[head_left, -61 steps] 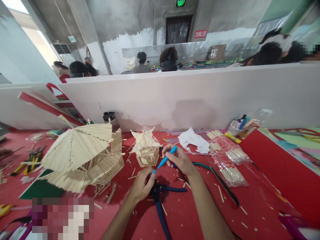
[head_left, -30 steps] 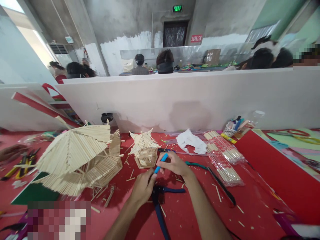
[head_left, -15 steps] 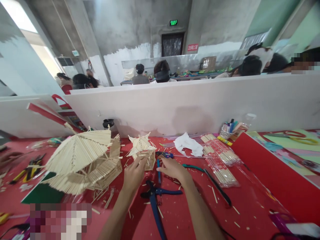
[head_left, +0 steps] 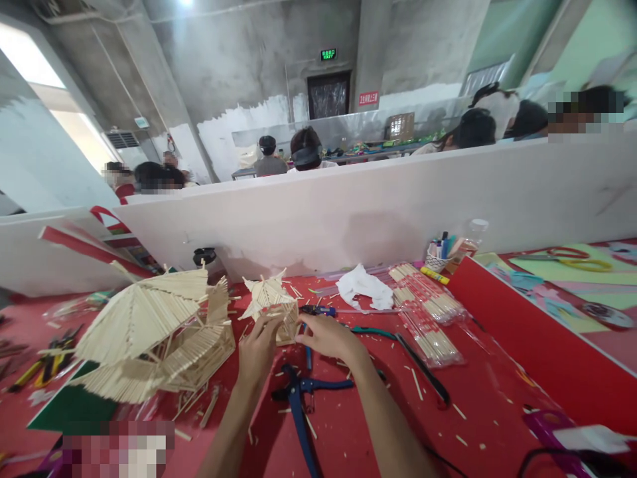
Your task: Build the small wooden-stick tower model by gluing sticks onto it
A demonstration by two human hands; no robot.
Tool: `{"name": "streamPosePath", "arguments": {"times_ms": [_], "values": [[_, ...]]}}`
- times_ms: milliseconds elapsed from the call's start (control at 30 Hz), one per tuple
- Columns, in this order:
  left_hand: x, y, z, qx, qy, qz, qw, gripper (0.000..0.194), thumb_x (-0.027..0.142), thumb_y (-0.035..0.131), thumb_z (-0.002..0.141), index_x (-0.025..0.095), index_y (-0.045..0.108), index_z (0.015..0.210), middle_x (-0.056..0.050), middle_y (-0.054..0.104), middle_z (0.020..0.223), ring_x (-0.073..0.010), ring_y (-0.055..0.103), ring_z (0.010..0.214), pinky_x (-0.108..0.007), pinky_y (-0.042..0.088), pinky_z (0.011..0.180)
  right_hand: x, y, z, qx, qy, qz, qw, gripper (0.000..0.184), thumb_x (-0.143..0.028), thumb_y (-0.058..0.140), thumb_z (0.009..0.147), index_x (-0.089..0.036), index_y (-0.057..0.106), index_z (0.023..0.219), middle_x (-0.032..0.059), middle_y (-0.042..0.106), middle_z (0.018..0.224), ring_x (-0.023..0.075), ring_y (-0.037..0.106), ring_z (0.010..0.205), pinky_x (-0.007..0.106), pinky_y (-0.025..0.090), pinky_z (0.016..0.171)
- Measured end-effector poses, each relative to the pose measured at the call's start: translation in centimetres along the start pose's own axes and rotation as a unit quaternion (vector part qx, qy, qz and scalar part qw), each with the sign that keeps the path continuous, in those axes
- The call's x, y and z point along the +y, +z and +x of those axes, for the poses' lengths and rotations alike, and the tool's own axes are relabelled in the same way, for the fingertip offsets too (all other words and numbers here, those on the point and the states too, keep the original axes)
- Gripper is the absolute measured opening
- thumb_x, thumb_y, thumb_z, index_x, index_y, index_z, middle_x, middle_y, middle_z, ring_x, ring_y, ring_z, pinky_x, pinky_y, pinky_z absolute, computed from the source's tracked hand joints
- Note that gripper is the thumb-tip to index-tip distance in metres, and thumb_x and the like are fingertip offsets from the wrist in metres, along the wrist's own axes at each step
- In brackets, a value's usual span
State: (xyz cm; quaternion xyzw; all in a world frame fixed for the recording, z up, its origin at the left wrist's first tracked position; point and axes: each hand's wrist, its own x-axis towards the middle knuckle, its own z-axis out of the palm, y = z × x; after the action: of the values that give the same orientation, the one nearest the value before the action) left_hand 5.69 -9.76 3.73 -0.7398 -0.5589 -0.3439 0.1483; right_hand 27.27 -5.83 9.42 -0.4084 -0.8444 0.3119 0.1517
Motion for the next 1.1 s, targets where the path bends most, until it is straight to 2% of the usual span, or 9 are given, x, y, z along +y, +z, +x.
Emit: {"name": "streamPosePath", "arguments": {"times_ms": [167,300,467,567,633,733,800,967,1100], "values": [[1.4,-1.1,-0.2,0.005,-0.068,-0.128,0.989,0.025,0.024,0.049,0.099,0.025,0.072,0.108,-0.007,0.074,0.106,-0.0188,0.07,0.097,-0.026,0.054,0.078,-0.5,-0.4,-0.1,0.004,-0.042,0.053,0.998,0.026,-0.027,0.066,0.09,-0.021,0.069,0.116,0.0068,0.077,0.098,0.0221,0.071,0.091,0.028,0.048,0.079],[2.4,-1.7,-0.1,-0.014,-0.142,-0.287,0.947,0.027,0.037,0.055,0.095,0.024,0.072,0.112,-0.009,0.072,0.109,-0.0222,0.068,0.103,-0.033,0.054,0.088,-0.5,0.4,0.5,-0.017,-0.096,0.113,0.989,0.023,-0.027,0.067,0.09,-0.021,0.071,0.112,0.0052,0.077,0.099,0.0194,0.071,0.087,0.026,0.049,0.076],[2.2,-1.9,-0.5,-0.061,-0.243,-0.417,0.874,0.03,0.046,0.064,0.087,0.018,0.072,0.09,-0.005,0.07,0.082,-0.018,0.064,0.075,-0.028,0.051,0.07,-0.6,0.8,0.9,-0.061,-0.108,0.101,0.987,0.014,-0.025,0.068,0.088,-0.02,0.075,0.099,0.0047,0.078,0.097,0.0194,0.071,0.088,0.027,0.049,0.079],[1.9,-2.3,-1.2,-0.088,-0.3,-0.46,0.831,0.032,0.049,0.068,0.084,0.017,0.067,0.089,0.002,0.059,0.068,-0.0097,0.048,0.055,-0.021,0.041,0.055,0.3,0.0,0.3,-0.064,-0.068,0.073,0.993,0.014,-0.027,0.066,0.089,-0.021,0.075,0.098,0.0037,0.077,0.096,0.0186,0.07,0.084,0.026,0.048,0.076],[1.8,-2.5,-1.7,-0.095,-0.328,-0.491,0.801,0.034,0.051,0.071,0.081,0.017,0.064,0.087,0.005,0.053,0.063,-0.0069,0.04,0.051,-0.019,0.035,0.05,1.6,-0.9,-0.4,-0.03,-0.016,0.051,0.998,0.016,-0.026,0.062,0.091,-0.02,0.074,0.099,0.0049,0.077,0.097,0.0193,0.07,0.086,0.027,0.047,0.076],[1.8,-2.7,-2.3,-0.094,-0.356,-0.528,0.765,0.038,0.052,0.074,0.076,0.017,0.061,0.082,0.006,0.051,0.062,-0.0067,0.041,0.052,-0.018,0.036,0.051,3.9,-2.3,-1.7,0.013,0.074,-0.009,0.997,0.018,-0.028,0.059,0.092,-0.019,0.071,0.103,0.0076,0.076,0.102,0.0214,0.069,0.092,0.029,0.047,0.08],[1.9,-2.7,-2.6,-0.092,-0.367,-0.543,0.749,0.039,0.052,0.076,0.074,0.017,0.061,0.08,0.004,0.055,0.065,-0.0084,0.049,0.057,-0.019,0.042,0.055,4.6,-3.2,-2.5,0.004,0.106,-0.044,0.993,0.018,-0.028,0.058,0.093,-0.019,0.07,0.103,0.0081,0.075,0.102,0.0219,0.069,0.093,0.029,0.047,0.079],[1.8,-2.8,-2.9,-0.079,-0.372,-0.576,0.723,0.038,0.05,0.077,0.073,0.017,0.06,0.08,0.001,0.062,0.073,-0.0122,0.061,0.069,-0.025,0.053,0.071,1.3,-3.3,-4.2,-0.038,0.145,-0.108,0.983,0.024,-0.036,0.062,0.091,-0.018,0.07,0.105,0.0101,0.074,0.103,0.0254,0.069,0.093,0.03,0.046,0.078],[1.1,-3.0,-3.1,-0.053,-0.354,-0.591,0.723,0.035,0.046,0.077,0.074,0.017,0.061,0.085,0.001,0.064,0.076,-0.0118,0.062,0.07,-0.026,0.054,0.074,-3.1,1.6,-6.3,-0.045,0.159,-0.133,0.977,0.054,-0.051,0.069,0.084,-0.016,0.065,0.125,0.0193,0.069,0.123,0.0363,0.064,0.114,0.041,0.046,0.094]]}}
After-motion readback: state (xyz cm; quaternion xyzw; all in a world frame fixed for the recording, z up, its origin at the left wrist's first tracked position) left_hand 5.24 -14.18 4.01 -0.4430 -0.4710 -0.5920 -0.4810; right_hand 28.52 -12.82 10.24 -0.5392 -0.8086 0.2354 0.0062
